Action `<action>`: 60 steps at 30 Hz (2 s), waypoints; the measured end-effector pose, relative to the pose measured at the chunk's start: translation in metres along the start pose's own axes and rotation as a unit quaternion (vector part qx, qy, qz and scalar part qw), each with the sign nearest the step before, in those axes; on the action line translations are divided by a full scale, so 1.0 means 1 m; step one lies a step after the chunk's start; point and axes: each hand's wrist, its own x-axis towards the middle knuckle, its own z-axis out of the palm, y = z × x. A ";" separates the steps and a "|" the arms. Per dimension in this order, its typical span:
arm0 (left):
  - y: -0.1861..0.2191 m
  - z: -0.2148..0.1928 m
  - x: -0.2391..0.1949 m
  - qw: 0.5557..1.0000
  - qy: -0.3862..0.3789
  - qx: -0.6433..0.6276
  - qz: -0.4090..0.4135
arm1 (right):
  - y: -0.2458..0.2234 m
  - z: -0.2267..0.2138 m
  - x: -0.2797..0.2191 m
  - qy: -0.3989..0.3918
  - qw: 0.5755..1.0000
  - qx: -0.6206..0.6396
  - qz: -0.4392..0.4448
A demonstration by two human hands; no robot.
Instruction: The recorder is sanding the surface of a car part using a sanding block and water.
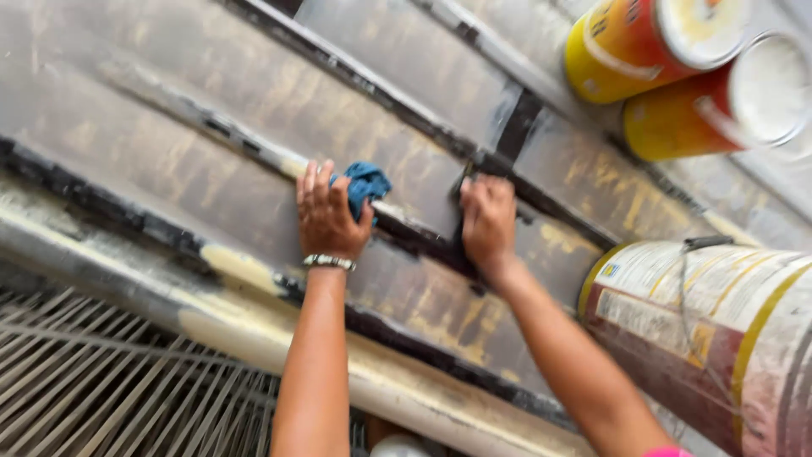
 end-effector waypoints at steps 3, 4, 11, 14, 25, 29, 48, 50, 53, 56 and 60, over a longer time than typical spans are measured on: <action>-0.003 0.005 0.004 1.000 0.017 0.006 0.001 | -0.001 -0.011 -0.055 -0.020 0.995 0.008 -0.101; -0.007 0.006 0.009 1.000 0.020 0.009 -0.001 | 0.007 -0.003 -0.036 -0.020 0.994 0.011 -0.104; 0.000 0.004 0.004 1.000 0.009 -0.001 0.003 | 0.014 -0.020 -0.036 -0.046 0.997 0.008 -0.068; -0.007 0.010 0.013 1.000 0.025 0.004 0.001 | 0.032 -0.007 -0.037 -0.077 0.992 0.032 -0.099; -0.008 0.006 0.006 1.000 0.025 0.001 -0.002 | 0.039 -0.017 -0.060 -0.070 0.993 0.008 -0.092; -0.005 0.008 0.001 1.000 0.014 0.003 0.000 | 0.022 0.013 0.006 -0.069 0.988 0.022 -0.134; -0.008 0.010 -0.002 1.000 0.014 -0.007 0.001 | 0.045 -0.007 -0.019 -0.141 0.966 0.090 -0.195; -0.009 0.017 0.005 1.000 0.024 -0.016 0.004 | 0.054 -0.015 -0.045 -0.143 0.972 0.075 -0.168; -0.013 0.011 -0.002 0.999 0.023 -0.029 0.004 | 0.028 0.006 -0.031 -0.144 0.974 0.065 -0.160; -0.010 0.013 -0.002 0.998 0.029 -0.049 0.007 | -0.026 0.038 0.020 -0.121 0.971 0.055 -0.200; -0.009 0.008 -0.009 0.998 0.043 -0.051 -0.016 | -0.045 0.022 0.016 -0.120 0.970 0.071 -0.201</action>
